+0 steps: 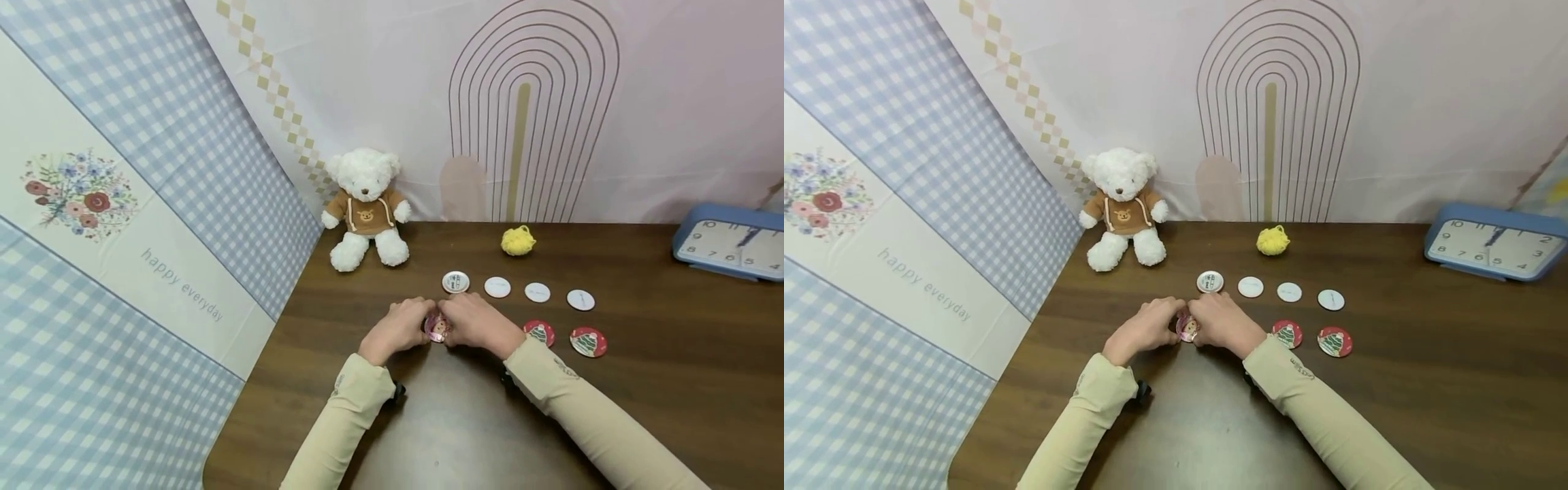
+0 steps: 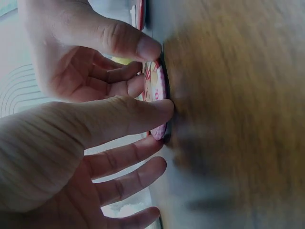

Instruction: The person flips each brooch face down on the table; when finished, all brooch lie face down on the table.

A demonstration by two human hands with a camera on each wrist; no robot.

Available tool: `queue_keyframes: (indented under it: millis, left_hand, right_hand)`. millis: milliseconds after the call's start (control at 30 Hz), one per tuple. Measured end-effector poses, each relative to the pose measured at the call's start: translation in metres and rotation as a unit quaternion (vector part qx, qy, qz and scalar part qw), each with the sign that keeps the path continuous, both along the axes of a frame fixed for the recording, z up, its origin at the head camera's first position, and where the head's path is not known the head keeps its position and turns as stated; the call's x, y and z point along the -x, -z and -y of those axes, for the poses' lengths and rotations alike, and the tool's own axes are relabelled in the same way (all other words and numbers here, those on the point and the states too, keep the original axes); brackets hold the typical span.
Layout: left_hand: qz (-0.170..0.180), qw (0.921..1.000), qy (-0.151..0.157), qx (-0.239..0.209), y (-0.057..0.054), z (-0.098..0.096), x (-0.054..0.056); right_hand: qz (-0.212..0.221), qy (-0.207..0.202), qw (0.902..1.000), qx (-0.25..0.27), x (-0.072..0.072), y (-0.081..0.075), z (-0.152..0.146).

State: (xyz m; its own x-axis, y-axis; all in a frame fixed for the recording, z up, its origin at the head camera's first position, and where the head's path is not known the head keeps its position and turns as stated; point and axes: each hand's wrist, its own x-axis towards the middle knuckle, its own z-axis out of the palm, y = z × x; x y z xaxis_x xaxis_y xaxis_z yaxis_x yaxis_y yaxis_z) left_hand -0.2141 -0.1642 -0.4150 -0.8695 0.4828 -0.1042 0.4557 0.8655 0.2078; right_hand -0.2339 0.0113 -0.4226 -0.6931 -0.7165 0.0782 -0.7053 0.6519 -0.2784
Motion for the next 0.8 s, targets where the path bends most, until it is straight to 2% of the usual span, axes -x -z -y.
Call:
queue_keyframes:
  millis: [200,367,567,700,800]
  left_hand:
    - [-0.004,0.9998,0.005,0.019,-0.0020,-0.0029,-0.0013]
    - [-0.006,0.9997,0.012,0.019,-0.0010,-0.0031,-0.0031]
    - [-0.032,0.9987,0.035,0.015,0.0030,-0.0032,-0.0016]
    - [-0.057,0.9970,0.048,0.020,0.0034,-0.0038,-0.0008]
    - [-0.060,0.9968,0.049,0.018,0.0035,-0.0039,-0.0010]
  right_hand:
    - [0.005,-0.005,0.9998,0.021,0.0003,0.0007,-0.0022]
    - [0.017,0.011,0.9992,0.035,-0.0014,0.0032,-0.0015]
    - [0.034,0.029,0.9988,0.018,-0.0001,0.0044,-0.0012]
    - [0.016,0.026,0.9995,0.009,0.0006,0.0049,-0.0029]
    - [0.002,0.023,0.9996,0.017,0.0009,0.0053,-0.0051]
